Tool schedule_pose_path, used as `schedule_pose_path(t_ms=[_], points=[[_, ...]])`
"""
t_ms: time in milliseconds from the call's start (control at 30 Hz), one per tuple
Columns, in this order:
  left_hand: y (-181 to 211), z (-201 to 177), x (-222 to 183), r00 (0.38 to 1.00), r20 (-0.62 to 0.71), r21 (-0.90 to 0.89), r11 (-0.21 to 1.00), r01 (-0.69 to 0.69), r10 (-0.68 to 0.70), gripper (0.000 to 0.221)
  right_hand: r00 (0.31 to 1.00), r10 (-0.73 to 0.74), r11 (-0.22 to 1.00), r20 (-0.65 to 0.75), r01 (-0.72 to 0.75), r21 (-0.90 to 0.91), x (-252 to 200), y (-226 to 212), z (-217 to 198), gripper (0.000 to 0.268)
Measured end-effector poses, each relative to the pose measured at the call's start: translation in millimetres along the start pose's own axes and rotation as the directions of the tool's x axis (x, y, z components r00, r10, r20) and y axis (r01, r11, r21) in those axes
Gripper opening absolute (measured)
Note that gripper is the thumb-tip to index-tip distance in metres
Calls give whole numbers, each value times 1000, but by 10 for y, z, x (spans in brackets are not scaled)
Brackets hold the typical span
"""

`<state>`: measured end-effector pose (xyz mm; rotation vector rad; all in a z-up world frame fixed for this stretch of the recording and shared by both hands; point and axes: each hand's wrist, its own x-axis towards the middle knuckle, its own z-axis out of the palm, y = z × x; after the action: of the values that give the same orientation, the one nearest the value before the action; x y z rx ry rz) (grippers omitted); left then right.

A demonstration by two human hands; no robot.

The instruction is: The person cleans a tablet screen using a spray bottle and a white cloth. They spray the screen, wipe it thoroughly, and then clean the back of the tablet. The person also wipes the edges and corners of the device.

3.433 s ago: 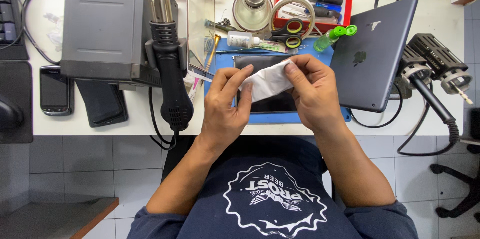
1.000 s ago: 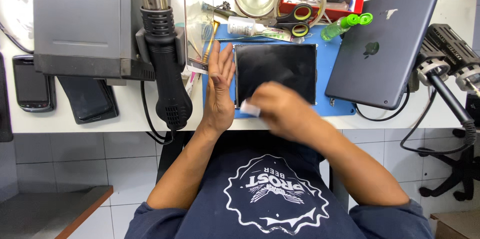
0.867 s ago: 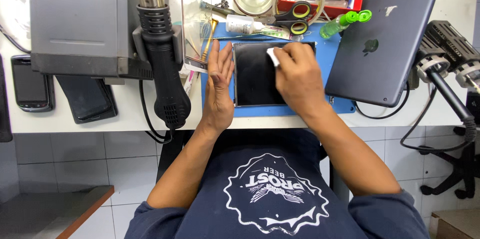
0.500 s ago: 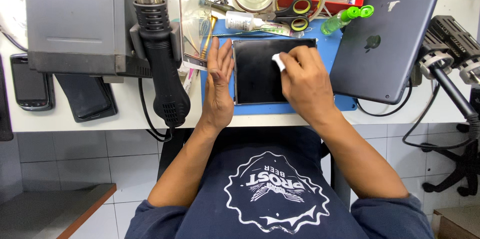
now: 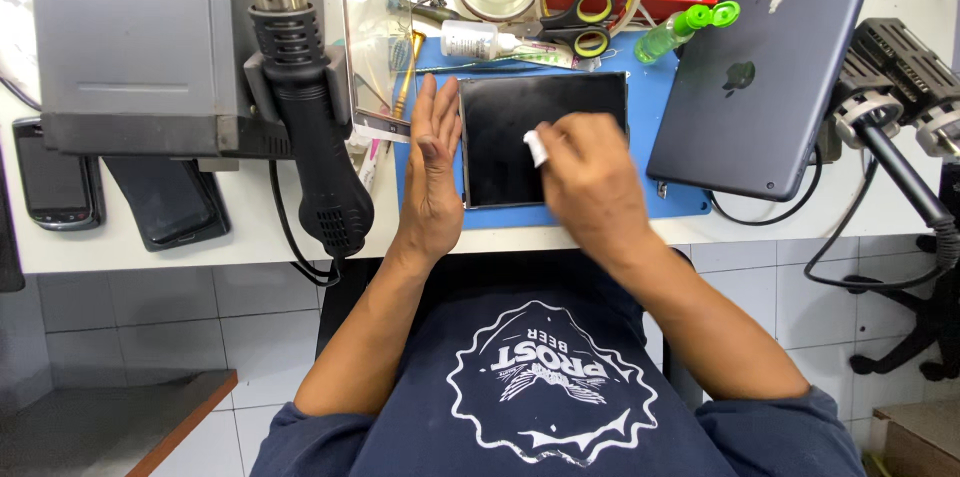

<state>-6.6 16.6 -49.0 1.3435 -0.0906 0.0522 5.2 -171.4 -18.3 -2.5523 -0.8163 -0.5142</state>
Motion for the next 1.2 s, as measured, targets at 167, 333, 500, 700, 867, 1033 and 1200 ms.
schedule_pose_path(t_ms=[167, 333, 500, 700, 867, 1033, 1200], points=[[21, 14, 25, 1000, 7, 32, 1000, -1, 0, 83, 976, -186, 981, 112, 179, 69, -54, -236, -8, 16], [68, 40, 13, 1000, 16, 85, 996, -8, 7, 81, 992, -96, 995, 82, 93, 39, -118, -47, 149, 17], [74, 50, 24, 1000, 24, 69, 998, -5, 3, 84, 989, -135, 989, 55, 132, 60, -168, 50, 195, 14], [-25, 39, 16, 1000, -11, -4, 1000, 17, -17, 84, 993, -94, 995, 65, 93, 16, -135, -4, 180, 17], [-21, 38, 23, 1000, -21, 4, 1000, 14, -14, 85, 998, -66, 997, 15, 67, -48, -70, 167, 263, 17], [-72, 37, 24, 998, -36, -48, 998, 46, -47, 89, 991, -123, 989, 50, 119, 91, -185, 153, 165, 19], [-87, 39, 14, 998, -35, -29, 999, 41, -43, 89, 998, -31, 993, -53, 25, -116, -47, 33, 300, 17]])
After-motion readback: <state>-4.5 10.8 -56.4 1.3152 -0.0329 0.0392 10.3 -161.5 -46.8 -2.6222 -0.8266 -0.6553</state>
